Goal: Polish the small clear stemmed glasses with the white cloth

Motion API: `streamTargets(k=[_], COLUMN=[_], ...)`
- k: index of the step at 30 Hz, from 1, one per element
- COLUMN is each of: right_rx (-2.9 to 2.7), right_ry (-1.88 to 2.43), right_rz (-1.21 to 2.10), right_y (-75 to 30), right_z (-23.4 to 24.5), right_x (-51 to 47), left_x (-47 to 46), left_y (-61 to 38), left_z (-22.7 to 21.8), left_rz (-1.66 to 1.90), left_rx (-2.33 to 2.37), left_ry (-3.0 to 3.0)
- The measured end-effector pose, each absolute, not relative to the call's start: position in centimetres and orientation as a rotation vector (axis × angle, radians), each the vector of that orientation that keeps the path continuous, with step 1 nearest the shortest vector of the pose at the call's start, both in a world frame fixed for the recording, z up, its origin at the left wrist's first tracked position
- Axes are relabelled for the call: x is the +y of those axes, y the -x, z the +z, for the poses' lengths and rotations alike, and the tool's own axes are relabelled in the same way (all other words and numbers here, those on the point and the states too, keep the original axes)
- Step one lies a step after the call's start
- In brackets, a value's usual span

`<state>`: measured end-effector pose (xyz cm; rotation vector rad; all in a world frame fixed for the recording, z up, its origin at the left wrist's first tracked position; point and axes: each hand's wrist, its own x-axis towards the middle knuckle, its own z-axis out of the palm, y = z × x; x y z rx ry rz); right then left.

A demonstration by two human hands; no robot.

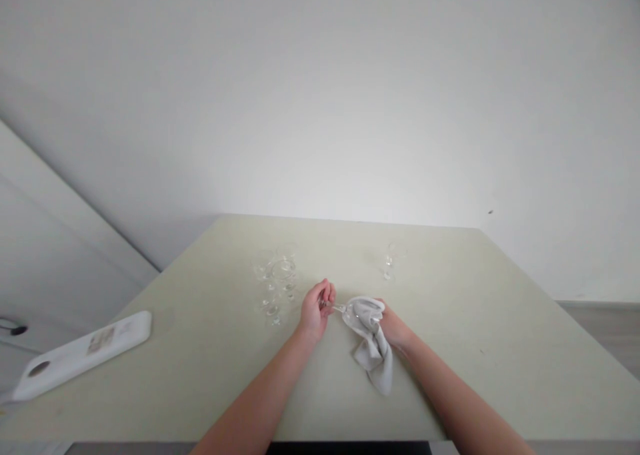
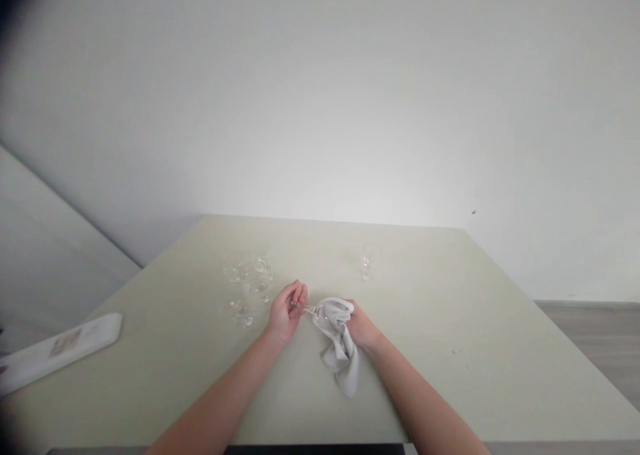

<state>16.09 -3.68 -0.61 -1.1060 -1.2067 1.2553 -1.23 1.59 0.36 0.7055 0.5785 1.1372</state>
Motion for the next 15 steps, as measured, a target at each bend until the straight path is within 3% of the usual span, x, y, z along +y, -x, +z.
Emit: streamTargets(k=[5, 15], right_rx=[-1.457, -1.304], right_ry=[0.958, 1.045], right_rz=[1.386, 1.328], right_y=[-15.9, -15.5], right_z=[0.6, -0.1], right_x=[-3.6, -3.8], left_x=[1.5, 1.6], left_y=[1.3, 1.2], left_z=[0.5, 0.4], left_rz=[1.147, 1.134], left_rx=[0.575, 0.545], left_ry=[-0.745, -0.683])
